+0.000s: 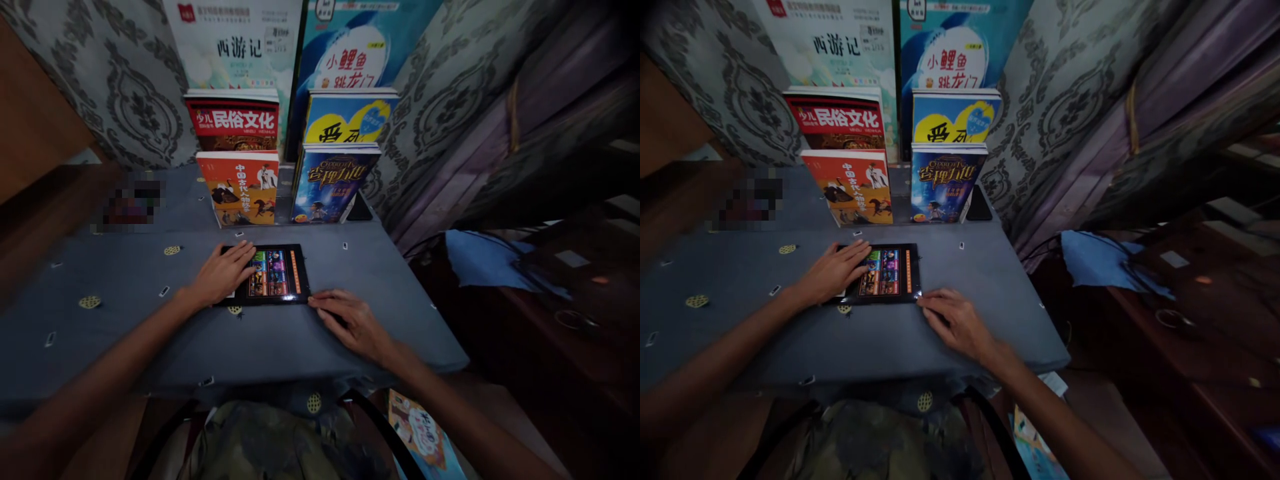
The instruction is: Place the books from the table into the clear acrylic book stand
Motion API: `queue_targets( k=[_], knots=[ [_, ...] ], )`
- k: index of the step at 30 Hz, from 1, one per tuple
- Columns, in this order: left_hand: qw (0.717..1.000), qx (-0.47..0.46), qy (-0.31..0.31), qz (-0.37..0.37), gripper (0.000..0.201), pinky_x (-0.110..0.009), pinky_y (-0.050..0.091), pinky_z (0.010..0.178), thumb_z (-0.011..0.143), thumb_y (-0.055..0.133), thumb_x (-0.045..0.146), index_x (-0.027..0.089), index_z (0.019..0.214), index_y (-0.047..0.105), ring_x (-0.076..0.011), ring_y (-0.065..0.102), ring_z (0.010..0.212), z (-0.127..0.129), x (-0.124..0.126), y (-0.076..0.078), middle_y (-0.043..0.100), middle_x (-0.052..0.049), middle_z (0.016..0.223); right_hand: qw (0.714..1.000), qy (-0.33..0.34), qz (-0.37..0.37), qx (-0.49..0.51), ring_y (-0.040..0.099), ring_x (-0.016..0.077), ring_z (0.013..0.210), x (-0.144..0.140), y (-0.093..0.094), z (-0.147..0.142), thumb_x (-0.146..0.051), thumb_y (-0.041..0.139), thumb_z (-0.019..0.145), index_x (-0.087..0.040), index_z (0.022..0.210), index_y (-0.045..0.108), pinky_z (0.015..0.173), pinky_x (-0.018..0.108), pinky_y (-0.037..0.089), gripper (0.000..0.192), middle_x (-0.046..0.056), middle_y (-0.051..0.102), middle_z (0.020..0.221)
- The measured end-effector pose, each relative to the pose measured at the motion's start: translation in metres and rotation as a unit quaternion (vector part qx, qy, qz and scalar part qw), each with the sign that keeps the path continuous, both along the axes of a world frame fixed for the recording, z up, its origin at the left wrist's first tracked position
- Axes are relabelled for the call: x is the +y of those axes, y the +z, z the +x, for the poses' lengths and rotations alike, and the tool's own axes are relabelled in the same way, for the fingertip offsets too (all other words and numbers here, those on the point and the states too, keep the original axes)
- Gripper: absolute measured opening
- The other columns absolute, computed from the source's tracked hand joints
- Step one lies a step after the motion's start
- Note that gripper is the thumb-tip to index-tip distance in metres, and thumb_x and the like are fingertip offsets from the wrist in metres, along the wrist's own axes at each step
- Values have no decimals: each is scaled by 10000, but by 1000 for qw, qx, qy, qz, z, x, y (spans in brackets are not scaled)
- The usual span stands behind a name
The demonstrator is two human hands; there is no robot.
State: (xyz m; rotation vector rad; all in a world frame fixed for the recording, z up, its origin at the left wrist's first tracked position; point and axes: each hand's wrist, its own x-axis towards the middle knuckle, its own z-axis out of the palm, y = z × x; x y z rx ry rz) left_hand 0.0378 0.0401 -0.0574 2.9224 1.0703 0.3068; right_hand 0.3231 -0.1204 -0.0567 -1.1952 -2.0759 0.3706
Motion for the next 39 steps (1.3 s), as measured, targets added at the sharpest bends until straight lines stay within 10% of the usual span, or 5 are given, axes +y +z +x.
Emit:
queue_targets(
  k=[9, 21, 28, 32, 39],
  knots=[
    [997, -19, 71, -23, 537, -574, 349, 1163, 1048, 291, 427, 187, 1492, 476, -281, 398, 1483, -67, -1, -1, 481, -134, 1554, 1000, -1, 11, 11, 733, 220, 975, 0, -3, 0, -215, 530, 990, -247, 1157, 721, 853, 406, 628, 255, 90, 774, 1053],
    [997, -45, -53, -16, 451, -518, 399, 1160, 1053, 376, 397, 266, 1449, 550, -268, 494, 1417, -107, -63, 11, 594, -79, 1463, 1000, -4, -4, 10, 733, 233, 981, -1, -1, 0, -244, 526, 994, -257, 1170, 725, 856, 418, 622, 266, 89, 774, 1058],
    [994, -47, -99, 4, 464, -516, 371, 1195, 1037, 451, 315, 258, 1497, 481, -249, 528, 1388, -89, -93, 13, 606, -87, 1451, 997, 32, 22, -62, 721, 265, 1031, 17, 15, -35, -271, 495, 1011, -249, 1099, 753, 947, 497, 571, 273, 91, 795, 988],
    [992, -64, -106, 30, 473, -508, 411, 1163, 1026, 471, 305, 220, 1490, 484, -257, 597, 1313, -77, -94, 6, 618, -124, 1430, 985, 124, -41, -118, 455, 267, 1449, 36, 19, -90, -465, 448, 1039, -181, 1459, 528, 1193, 493, 397, 513, 135, 536, 1518],
    [991, -79, -97, 39, 401, -495, 450, 1107, 1010, 485, 256, 200, 1400, 563, -257, 627, 1271, -75, -92, -1, 673, -126, 1354, 970, 158, -106, -149, 200, 288, 1559, 62, 6, -120, -688, 373, 983, -60, 1575, 306, 1280, 481, 218, 866, 211, 304, 1637]
  ],
)
